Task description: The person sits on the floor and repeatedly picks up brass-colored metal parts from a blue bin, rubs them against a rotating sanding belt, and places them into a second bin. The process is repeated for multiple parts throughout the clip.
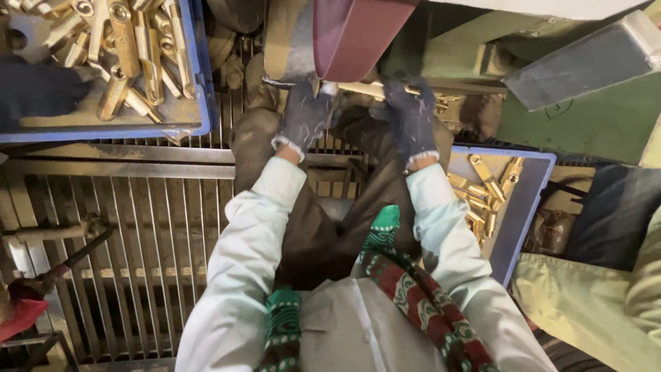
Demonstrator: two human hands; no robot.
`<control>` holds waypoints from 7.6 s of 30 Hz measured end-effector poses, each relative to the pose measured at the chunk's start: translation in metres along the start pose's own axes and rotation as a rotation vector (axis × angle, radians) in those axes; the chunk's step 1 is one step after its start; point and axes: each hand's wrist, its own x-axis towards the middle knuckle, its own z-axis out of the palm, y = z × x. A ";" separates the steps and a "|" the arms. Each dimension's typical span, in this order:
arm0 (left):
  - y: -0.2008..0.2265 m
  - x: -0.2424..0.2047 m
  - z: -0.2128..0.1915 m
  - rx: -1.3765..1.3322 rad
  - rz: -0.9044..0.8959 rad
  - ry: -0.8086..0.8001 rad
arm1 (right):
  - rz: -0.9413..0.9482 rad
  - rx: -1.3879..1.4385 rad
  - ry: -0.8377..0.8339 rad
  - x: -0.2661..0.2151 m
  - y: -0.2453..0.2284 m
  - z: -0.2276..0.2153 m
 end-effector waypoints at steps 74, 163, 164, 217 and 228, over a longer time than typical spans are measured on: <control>-0.063 0.031 -0.011 0.175 0.209 0.167 | -0.244 -0.302 -0.164 -0.027 -0.027 0.031; -0.043 -0.041 -0.050 -0.327 0.367 -0.465 | -0.049 -0.572 -0.677 -0.129 -0.014 0.046; -0.046 -0.057 -0.058 -0.238 0.296 -0.358 | -0.225 -0.676 -0.708 -0.140 -0.010 0.047; 0.001 -0.136 -0.061 -0.114 0.700 -0.442 | 0.168 -0.595 -0.636 -0.163 -0.043 -0.009; 0.007 -0.090 -0.064 -0.103 0.239 -0.201 | -0.002 0.100 -0.402 -0.103 -0.024 0.024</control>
